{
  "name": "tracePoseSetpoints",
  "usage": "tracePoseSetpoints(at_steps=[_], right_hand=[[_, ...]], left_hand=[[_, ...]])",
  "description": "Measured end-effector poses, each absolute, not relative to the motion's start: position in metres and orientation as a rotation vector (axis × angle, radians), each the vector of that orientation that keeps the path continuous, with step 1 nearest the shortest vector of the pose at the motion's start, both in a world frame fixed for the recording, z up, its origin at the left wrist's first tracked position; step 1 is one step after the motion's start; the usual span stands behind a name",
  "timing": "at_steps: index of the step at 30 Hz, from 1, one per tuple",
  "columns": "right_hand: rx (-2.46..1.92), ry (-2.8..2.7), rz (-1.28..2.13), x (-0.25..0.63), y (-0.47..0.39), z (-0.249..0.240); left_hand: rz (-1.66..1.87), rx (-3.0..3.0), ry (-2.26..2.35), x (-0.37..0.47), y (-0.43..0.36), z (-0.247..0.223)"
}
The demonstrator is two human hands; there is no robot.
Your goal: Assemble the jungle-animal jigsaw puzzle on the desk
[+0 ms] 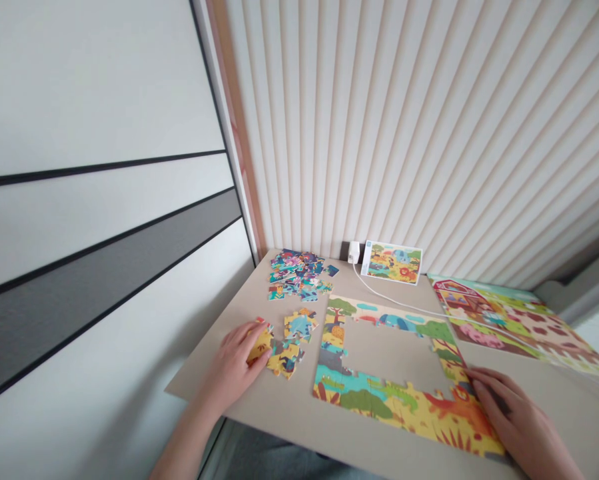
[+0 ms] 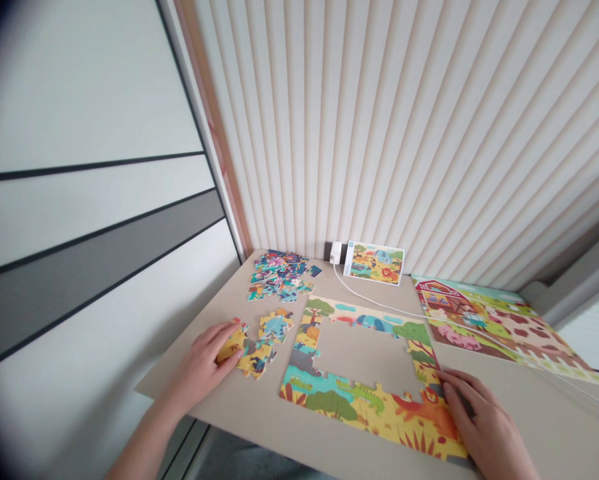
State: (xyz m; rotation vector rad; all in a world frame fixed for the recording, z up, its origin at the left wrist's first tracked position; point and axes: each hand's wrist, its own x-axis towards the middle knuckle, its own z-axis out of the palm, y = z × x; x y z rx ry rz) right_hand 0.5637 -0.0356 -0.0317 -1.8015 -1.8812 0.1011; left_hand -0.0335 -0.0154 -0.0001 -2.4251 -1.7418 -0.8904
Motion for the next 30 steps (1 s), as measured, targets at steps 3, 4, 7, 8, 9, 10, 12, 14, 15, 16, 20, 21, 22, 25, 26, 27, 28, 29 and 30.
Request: tracePoseSetpoints(at_steps=[3, 4, 7, 8, 9, 10, 12, 14, 15, 16, 20, 21, 22, 25, 26, 27, 28, 29, 30], right_hand=[[-1.798, -1.883, 0.098, 0.564, -0.035, -0.032], [-1.797, -1.884, 0.099, 0.563, -0.035, -0.032], [-1.796, -1.882, 0.096, 0.563, -0.036, -0.032], [-1.797, -1.880, 0.091, 0.563, -0.036, -0.032], [-1.798, -1.879, 0.084, 0.563, -0.036, -0.032], [-1.799, -1.881, 0.080, 0.563, -0.036, -0.032], [-1.798, -1.887, 0.072, 0.564, -0.036, -0.032], [-1.794, -1.892, 0.067, 0.564, -0.036, -0.033], [-1.792, -1.893, 0.066, 0.564, -0.036, -0.033], [-1.791, -1.893, 0.065, 0.564, -0.036, -0.033], [-1.798, -1.897, 0.070, 0.564, -0.036, -0.033], [-1.798, -1.900, 0.070, 0.564, -0.036, -0.033], [-1.798, -1.902, 0.070, 0.564, -0.036, -0.033], [-1.795, -1.902, 0.084, 0.564, -0.037, -0.033], [-1.795, -1.900, 0.091, 0.564, -0.037, -0.033], [-1.795, -1.900, 0.095, 0.564, -0.037, -0.033], [-1.795, -1.900, 0.098, 0.564, -0.037, -0.033], [-1.796, -1.901, 0.097, 0.564, -0.037, -0.033], [-1.795, -1.900, 0.094, 0.564, -0.037, -0.033]], left_hand=[[-0.876, -2.479, -1.639, -0.031, -0.022, 0.004], [-0.871, -2.495, -1.611, -0.030, -0.024, 0.006], [-0.861, -2.552, -1.547, -0.027, -0.028, 0.012], [-0.855, -2.574, -1.529, -0.027, -0.028, 0.014], [-0.848, -2.593, -1.511, -0.026, -0.028, 0.015], [-0.842, -2.602, -1.496, -0.025, -0.028, 0.016], [-0.844, -2.589, -1.488, -0.025, -0.027, 0.015], [-0.876, -2.508, -1.525, -0.025, -0.026, 0.013], [-0.892, -2.448, -1.560, -0.025, -0.026, 0.012], [-0.903, -2.380, -1.603, -0.026, -0.025, 0.011], [-0.897, -2.189, -1.758, -0.029, -0.023, 0.006], [-0.898, -2.176, -1.772, -0.029, -0.023, 0.005], [-0.905, -2.177, -1.774, -0.029, -0.022, 0.005], [-0.925, -2.239, -1.732, -0.027, -0.019, 0.011], [-0.916, -2.277, -1.712, -0.024, -0.017, 0.014], [-0.893, -2.321, -1.691, -0.021, -0.015, 0.018], [-0.860, -2.369, -1.674, -0.016, -0.012, 0.022], [-0.820, -2.418, -1.664, -0.011, -0.009, 0.025], [-0.782, -2.465, -1.659, -0.005, -0.005, 0.028]])
